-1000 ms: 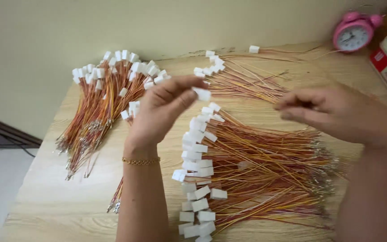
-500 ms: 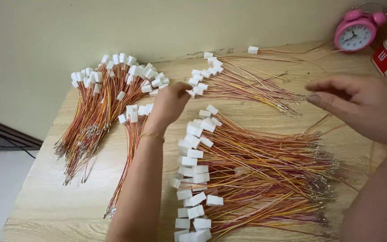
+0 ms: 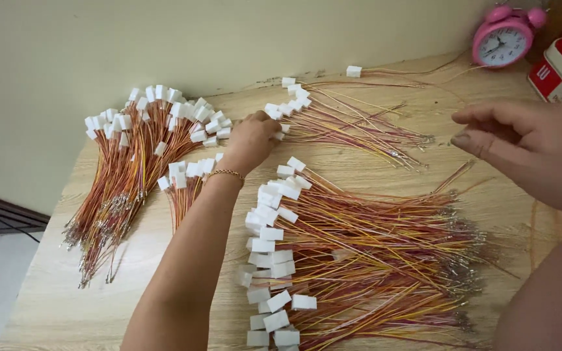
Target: Insert pre-crimped electrical wires into white plastic connector housings and organize the finished bundles.
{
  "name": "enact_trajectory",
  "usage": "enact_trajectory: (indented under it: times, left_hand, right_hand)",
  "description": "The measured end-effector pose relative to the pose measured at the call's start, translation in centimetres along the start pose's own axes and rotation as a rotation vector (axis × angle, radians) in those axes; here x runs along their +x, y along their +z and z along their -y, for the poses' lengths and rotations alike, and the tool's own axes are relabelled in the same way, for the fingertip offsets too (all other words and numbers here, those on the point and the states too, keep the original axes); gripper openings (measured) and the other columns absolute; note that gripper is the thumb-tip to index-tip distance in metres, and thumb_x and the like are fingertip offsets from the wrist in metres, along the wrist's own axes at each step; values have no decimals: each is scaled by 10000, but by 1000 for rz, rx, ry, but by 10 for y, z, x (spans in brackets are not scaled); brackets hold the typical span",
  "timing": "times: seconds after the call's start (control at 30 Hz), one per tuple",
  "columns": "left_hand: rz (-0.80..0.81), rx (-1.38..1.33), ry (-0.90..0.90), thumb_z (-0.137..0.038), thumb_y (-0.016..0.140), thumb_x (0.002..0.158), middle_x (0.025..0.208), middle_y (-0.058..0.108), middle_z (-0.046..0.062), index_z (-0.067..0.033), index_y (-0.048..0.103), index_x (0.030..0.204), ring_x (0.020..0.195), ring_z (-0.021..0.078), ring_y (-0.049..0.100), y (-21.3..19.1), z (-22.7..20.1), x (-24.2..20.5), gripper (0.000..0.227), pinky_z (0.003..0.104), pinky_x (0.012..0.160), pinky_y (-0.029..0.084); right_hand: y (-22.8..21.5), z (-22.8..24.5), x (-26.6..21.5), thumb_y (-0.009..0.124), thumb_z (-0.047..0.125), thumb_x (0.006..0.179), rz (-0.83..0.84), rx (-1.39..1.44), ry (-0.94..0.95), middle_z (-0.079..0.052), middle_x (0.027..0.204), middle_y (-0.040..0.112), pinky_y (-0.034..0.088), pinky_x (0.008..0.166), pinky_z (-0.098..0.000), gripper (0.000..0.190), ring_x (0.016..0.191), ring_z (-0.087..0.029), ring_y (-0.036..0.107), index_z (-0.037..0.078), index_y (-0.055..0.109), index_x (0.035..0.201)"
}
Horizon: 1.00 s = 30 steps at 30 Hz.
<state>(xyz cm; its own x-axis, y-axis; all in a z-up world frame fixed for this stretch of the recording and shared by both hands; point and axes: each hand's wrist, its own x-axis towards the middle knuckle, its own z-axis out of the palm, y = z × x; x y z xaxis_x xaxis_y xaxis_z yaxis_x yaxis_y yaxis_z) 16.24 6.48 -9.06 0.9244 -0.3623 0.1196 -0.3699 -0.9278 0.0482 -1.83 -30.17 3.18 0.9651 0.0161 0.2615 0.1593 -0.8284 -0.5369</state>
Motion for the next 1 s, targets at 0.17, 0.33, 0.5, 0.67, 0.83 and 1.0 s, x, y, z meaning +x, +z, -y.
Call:
enact_trajectory:
  times: [0.17,0.33,0.5,0.67,0.83,1.0]
  left_hand:
    - [-36,-241,-10,-154,767,838,974,768,63,-107,757,993,827,234,716,-5,13,4,162,378,782,566]
    - [67,-336,5,-97,703,821,1059,707,117,-73,756,1141,808,287,678,-18,2,11,325,420,709,558]
    - [134,145,-14,-344,697,941,1167,739,50,-251,709,1315,990,256,716,-3,2,17,386,391,819,621]
    - [83,-102,-59,-233,739,888,1229,676,159,-138,702,1315,977,347,698,-18,-9,8,439,457,842,578]
    - [39,-429,-117,-47,654,996,964,746,204,-3,695,1292,611,218,610,-61,-29,4,302,305,517,524]
    - [-274,-872,-128,-94,685,1041,1086,735,85,-65,669,1245,977,132,709,-114,-46,6,206,169,806,599]
  right_hand:
    - [-17,18,-3,709,222,951,67,-117,157,-115,921,783,487,515,-353,361,615,-230,668,74,722,1280]
    - [-50,6,-26,681,312,980,-44,-127,245,-30,813,687,396,534,-372,348,582,-203,530,123,715,1271]
    - [-63,-80,-20,653,274,1030,-153,-285,367,-156,1005,727,520,633,-454,284,725,-312,668,62,740,1197]
    - [-34,-93,-11,646,269,947,129,-362,686,-9,1047,754,542,834,-394,201,869,-201,675,181,763,1084]
    - [5,-153,0,713,355,933,249,-448,728,3,1019,773,543,835,-373,203,916,-186,697,220,791,1062]
    - [11,-170,4,700,311,939,129,-467,703,-53,1027,774,557,820,-432,194,928,-253,709,193,814,1044]
